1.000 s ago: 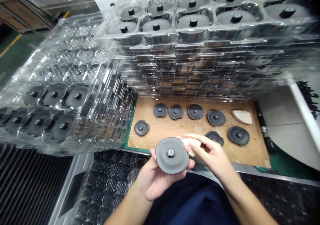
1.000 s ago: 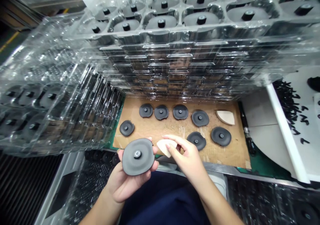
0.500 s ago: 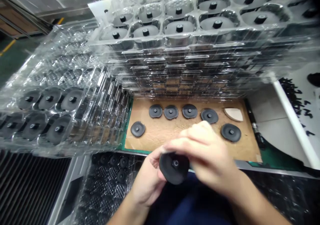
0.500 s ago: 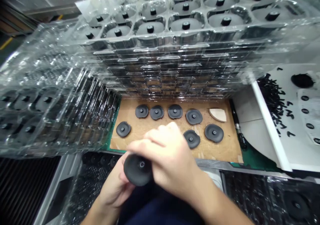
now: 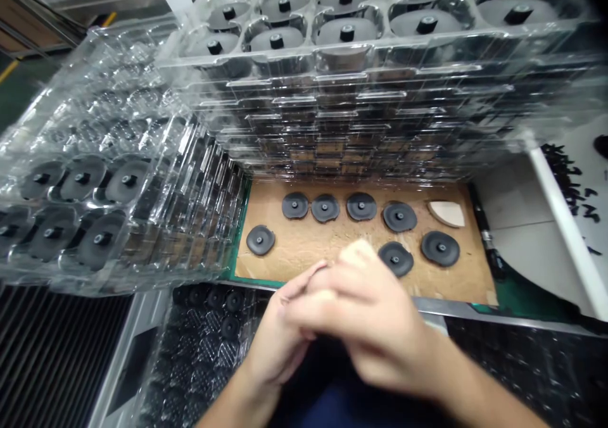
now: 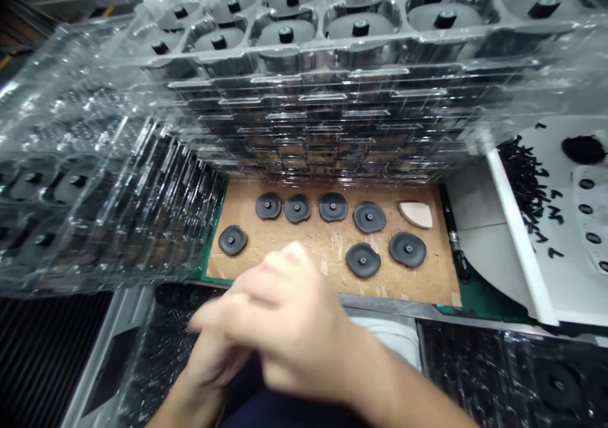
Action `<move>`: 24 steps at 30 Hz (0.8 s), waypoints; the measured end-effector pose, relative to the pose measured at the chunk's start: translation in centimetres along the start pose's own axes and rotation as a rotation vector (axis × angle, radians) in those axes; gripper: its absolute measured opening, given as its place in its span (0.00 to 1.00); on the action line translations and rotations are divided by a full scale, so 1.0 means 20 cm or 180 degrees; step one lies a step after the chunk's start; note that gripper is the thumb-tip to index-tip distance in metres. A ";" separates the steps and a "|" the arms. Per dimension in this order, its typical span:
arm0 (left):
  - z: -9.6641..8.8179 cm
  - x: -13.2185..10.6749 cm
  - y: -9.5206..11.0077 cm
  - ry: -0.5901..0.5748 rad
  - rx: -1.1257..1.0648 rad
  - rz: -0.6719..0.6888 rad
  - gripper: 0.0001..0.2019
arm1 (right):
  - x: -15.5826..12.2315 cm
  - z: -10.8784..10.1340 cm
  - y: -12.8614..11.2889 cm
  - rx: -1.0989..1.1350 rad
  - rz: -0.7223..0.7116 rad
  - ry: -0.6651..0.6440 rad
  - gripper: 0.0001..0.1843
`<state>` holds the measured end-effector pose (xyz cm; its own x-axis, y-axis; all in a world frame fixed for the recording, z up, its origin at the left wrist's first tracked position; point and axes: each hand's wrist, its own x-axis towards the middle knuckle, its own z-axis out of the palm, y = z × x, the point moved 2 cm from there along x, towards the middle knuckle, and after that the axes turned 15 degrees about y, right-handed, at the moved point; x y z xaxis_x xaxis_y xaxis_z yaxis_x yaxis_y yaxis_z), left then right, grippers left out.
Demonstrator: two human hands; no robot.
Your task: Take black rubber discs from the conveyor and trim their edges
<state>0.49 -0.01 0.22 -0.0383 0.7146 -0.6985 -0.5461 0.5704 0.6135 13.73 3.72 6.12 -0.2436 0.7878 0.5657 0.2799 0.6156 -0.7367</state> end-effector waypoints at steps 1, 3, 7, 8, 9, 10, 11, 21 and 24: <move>0.00 0.00 0.01 -0.0054 -0.0055 0.0035 0.28 | -0.01 -0.01 0.04 -0.0035 0.0232 0.0151 0.16; -0.01 0.00 0.02 -0.0199 -0.0249 0.0071 0.32 | -0.05 -0.02 0.15 -0.0167 0.1045 0.0506 0.12; -0.04 0.01 0.04 -0.0051 -0.0441 0.0074 0.29 | -0.25 0.04 0.32 -0.0070 0.2461 0.0614 0.11; -0.05 0.01 0.05 0.0022 -0.0439 0.0079 0.28 | -0.30 0.07 0.34 -0.0026 0.2569 0.0548 0.11; -0.06 0.02 0.05 0.0089 -0.0436 0.0081 0.28 | -0.33 0.09 0.34 -0.0018 0.2623 0.0493 0.12; -0.06 0.02 0.05 0.0138 -0.0433 0.0077 0.29 | -0.36 0.10 0.34 -0.0038 0.2651 0.0480 0.12; -0.06 0.03 0.04 0.0163 -0.0430 0.0060 0.29 | -0.37 0.11 0.33 -0.0066 0.2686 0.0502 0.12; -0.04 0.03 0.07 0.0098 -0.0494 0.0043 0.22 | -0.01 0.14 -0.07 -0.0079 0.0572 0.0286 0.13; -0.04 0.04 0.07 0.0178 -0.0429 0.0079 0.24 | 0.00 0.16 -0.05 -0.0085 0.0709 -0.0035 0.11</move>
<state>-1.01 0.98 0.26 -0.0976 0.7020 -0.7055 -0.6518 0.4906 0.5783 10.48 3.05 5.76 -0.1829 0.9042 0.3859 0.3524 0.4268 -0.8328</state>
